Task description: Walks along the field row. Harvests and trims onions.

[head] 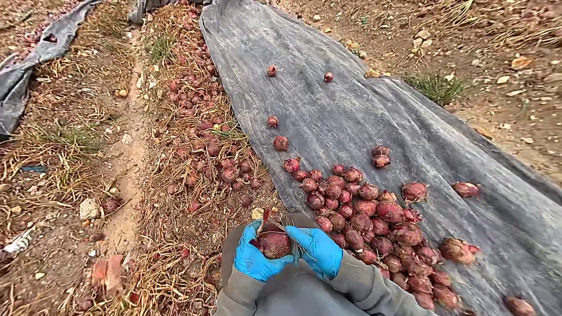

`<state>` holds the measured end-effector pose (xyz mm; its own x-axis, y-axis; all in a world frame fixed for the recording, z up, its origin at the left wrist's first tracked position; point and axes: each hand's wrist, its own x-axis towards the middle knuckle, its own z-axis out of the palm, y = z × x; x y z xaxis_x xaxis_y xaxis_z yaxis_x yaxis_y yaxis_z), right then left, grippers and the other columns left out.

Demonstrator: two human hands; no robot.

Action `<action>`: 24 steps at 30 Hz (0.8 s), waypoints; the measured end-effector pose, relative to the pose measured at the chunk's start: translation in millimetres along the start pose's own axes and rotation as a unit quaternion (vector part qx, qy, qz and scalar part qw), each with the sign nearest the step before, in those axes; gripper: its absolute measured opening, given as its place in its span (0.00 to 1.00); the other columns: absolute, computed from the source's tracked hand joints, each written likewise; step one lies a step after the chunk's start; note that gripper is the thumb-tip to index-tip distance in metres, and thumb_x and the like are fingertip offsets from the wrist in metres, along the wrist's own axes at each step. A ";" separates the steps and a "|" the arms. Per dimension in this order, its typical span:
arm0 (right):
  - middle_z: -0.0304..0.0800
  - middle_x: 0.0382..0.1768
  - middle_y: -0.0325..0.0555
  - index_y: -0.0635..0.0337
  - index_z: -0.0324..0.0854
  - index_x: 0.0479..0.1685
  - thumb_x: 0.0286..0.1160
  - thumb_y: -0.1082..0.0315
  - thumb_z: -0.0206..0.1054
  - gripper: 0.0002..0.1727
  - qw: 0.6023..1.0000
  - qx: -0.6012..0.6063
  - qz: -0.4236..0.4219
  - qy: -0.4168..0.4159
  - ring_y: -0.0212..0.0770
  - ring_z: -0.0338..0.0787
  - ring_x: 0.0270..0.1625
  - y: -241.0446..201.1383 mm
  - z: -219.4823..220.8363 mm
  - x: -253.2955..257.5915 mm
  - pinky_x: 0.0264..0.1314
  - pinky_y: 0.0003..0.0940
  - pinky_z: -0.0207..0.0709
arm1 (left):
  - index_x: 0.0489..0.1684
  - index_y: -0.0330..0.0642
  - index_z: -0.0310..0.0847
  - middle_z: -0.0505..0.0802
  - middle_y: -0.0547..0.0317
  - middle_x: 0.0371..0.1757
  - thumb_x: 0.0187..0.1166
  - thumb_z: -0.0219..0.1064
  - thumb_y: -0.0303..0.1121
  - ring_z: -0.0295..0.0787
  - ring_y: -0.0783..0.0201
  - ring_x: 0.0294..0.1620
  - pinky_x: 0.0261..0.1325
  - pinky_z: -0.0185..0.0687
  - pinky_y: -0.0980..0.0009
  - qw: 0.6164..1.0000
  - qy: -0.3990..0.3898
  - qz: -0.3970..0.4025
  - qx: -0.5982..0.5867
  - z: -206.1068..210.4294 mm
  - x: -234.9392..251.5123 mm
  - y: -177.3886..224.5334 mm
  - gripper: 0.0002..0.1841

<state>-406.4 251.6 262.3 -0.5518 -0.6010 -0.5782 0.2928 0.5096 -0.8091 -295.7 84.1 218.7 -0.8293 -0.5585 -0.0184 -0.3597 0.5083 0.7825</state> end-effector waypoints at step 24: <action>0.92 0.49 0.52 0.55 0.85 0.62 0.74 0.21 0.49 0.46 0.972 -0.233 0.027 0.023 0.50 0.91 0.58 3.1 5.6 24.7 0.63 0.57 0.80 | 0.86 0.37 0.59 0.91 0.51 0.66 0.24 0.96 0.52 0.89 0.65 0.67 0.75 0.84 0.61 0.958 -0.195 -0.154 -0.142 8.8 2.5 -2.0 0.72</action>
<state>-414.8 234.9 244.9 -0.5834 -0.5433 -0.6037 -0.0580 0.7693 -0.6363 -300.8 87.5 211.6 -0.8195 -0.3371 -0.4634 -0.5278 0.1294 0.8394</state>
